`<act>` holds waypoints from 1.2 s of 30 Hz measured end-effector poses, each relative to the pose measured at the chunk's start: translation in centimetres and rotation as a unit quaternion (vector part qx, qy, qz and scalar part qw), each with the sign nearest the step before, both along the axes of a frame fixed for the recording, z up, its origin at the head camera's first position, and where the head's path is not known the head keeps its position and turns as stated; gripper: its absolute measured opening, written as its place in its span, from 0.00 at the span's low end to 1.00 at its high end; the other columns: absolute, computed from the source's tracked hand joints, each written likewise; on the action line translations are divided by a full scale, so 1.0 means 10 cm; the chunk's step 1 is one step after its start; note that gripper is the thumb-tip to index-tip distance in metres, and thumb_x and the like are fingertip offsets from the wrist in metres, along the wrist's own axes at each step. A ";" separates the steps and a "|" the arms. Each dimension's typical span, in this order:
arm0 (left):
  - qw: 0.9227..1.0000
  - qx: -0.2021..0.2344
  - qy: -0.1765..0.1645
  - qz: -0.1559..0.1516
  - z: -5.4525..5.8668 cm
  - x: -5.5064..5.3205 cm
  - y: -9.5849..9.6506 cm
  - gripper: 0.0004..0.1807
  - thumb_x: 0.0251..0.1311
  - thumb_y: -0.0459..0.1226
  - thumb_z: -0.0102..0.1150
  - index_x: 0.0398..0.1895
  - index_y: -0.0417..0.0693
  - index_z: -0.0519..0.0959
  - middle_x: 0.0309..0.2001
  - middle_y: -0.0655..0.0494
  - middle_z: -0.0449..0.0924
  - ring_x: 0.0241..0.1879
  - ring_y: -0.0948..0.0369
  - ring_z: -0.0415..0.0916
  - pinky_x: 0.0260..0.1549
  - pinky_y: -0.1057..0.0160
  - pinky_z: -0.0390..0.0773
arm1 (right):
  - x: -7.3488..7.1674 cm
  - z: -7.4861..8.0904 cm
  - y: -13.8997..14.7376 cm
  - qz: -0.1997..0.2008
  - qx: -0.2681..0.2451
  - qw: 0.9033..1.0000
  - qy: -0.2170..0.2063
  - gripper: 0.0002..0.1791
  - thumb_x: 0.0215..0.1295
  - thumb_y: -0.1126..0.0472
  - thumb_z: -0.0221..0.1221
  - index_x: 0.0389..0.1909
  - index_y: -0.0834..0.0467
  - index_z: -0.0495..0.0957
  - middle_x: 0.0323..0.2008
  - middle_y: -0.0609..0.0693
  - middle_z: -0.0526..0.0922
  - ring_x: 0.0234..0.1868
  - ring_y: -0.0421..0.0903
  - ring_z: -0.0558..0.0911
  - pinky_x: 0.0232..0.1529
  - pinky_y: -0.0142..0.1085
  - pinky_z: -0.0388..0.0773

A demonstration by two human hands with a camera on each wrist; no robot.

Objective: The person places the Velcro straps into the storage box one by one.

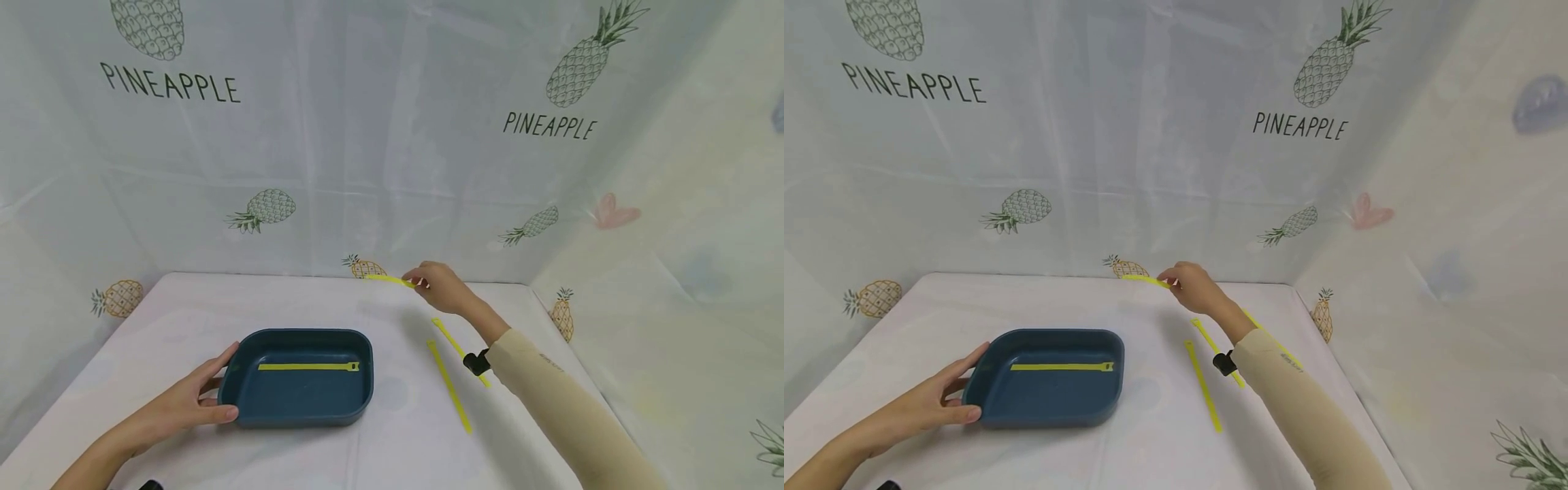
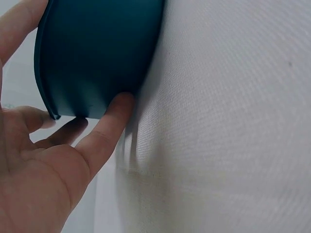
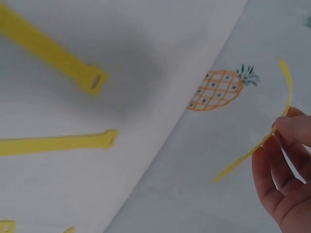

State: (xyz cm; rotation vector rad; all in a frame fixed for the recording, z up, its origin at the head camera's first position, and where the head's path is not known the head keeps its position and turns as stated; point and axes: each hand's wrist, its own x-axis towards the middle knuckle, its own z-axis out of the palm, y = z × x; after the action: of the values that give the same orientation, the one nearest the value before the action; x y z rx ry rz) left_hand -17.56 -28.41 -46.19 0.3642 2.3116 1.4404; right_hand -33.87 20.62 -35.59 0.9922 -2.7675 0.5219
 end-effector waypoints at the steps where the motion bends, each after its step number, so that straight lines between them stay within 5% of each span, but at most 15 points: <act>1: 1.000 0.001 -0.004 0.001 0.00 0.00 -0.01 0.58 0.72 0.41 0.67 0.89 0.67 0.33 0.85 0.34 0.32 0.76 0.28 0.56 0.51 0.65 0.81 | 0.02 0.01 -0.04 0.002 -0.001 1.000 0.000 0.18 0.71 0.75 0.61 0.58 0.60 0.87 0.43 0.54 0.86 0.44 0.51 0.84 0.47 0.42 0.84; 8: 1.000 -0.004 -0.003 0.002 -0.01 0.01 -0.02 0.58 0.72 0.42 0.67 0.88 0.67 0.33 0.85 0.33 0.31 0.77 0.26 0.54 0.51 0.64 0.81 | 0.17 0.07 -0.28 0.005 -0.001 1.000 0.001 0.18 0.72 0.75 0.61 0.58 0.59 0.87 0.43 0.53 0.86 0.44 0.50 0.84 0.46 0.38 0.83; 21: 1.000 -0.018 0.009 0.004 0.00 0.00 -0.01 0.58 0.71 0.43 0.68 0.89 0.64 0.34 0.85 0.33 0.34 0.76 0.27 0.56 0.50 0.65 0.81 | 0.37 0.15 -0.64 0.076 -0.018 0.997 -0.003 0.17 0.71 0.74 0.63 0.57 0.59 0.87 0.43 0.52 0.87 0.43 0.47 0.85 0.44 0.33 0.82; 36: 0.999 -0.029 0.013 0.014 -0.01 -0.03 0.03 0.59 0.69 0.45 0.70 0.89 0.64 0.35 0.84 0.31 0.37 0.75 0.28 0.58 0.51 0.61 0.81 | 0.60 0.02 -1.09 0.133 0.011 0.991 -0.020 0.18 0.73 0.72 0.63 0.59 0.56 0.87 0.44 0.50 0.86 0.43 0.44 0.86 0.46 0.28 0.81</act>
State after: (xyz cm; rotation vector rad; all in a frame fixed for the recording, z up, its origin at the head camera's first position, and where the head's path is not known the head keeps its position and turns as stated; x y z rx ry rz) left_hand -17.86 -28.12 -46.26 0.3377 2.3830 1.3873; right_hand -27.91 9.68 -35.41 1.3809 -2.6957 0.5524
